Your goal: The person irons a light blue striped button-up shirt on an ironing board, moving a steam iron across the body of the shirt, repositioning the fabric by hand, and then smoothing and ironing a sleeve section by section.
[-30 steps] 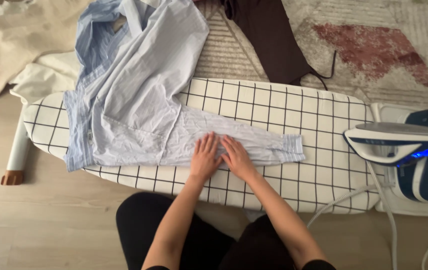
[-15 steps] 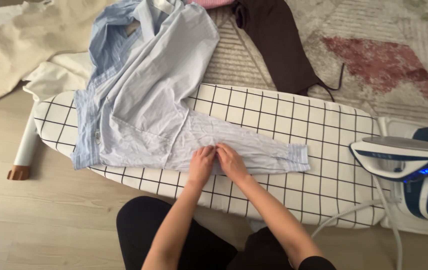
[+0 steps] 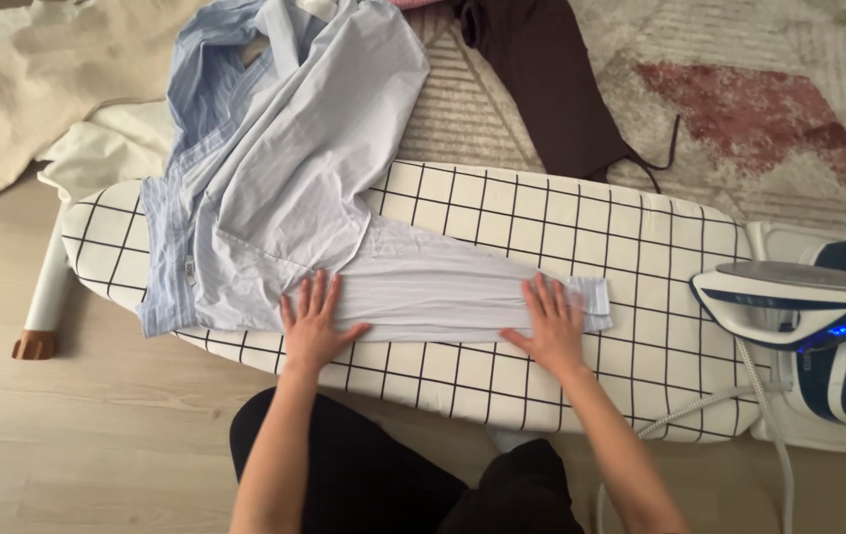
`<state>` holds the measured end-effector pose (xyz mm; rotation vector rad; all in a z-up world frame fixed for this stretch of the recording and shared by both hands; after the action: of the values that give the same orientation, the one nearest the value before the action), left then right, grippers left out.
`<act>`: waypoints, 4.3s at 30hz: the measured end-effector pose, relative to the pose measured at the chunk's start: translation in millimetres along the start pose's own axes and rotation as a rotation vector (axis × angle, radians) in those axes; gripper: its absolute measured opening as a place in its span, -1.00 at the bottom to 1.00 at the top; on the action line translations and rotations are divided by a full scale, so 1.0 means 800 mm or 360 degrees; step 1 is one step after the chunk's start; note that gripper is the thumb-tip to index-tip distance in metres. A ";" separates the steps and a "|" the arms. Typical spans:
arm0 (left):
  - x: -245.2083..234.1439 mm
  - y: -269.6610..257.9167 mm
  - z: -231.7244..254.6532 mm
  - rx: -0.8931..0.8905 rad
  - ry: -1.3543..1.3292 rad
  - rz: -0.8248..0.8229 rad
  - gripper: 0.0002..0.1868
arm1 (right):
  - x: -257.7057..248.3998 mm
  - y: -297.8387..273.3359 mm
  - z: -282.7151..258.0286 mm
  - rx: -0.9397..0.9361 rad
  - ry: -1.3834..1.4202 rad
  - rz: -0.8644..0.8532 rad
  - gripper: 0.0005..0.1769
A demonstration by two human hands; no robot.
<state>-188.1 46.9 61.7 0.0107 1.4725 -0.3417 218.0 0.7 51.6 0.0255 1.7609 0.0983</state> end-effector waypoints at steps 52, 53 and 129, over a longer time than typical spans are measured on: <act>0.000 -0.049 0.020 0.0866 -0.0066 0.0402 -0.75 | 0.065 0.210 -0.272 -0.0693 0.0548 0.0088 -0.47; -0.009 -0.050 0.023 0.0899 0.0020 0.0371 -0.73 | 0.062 0.209 -0.274 -0.0630 0.0486 0.0029 -0.46; -0.017 0.269 0.101 0.0445 0.0145 -0.0108 -0.46 | 0.013 0.165 0.008 0.0489 0.0874 -0.0715 -0.67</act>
<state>-60.6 237.5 40.4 0.2031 1.5069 -0.6072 217.0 133.1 50.9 -0.1902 2.2691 -0.5388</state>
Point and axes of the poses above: each hand's wrist, its own y-axis towards the middle knuckle, its own x-axis out of the palm, z = x × y, the point moved 6 cm from there along y, towards the middle knuckle, and after that the axes turned 7 degrees about x, right-handed, at the moved point
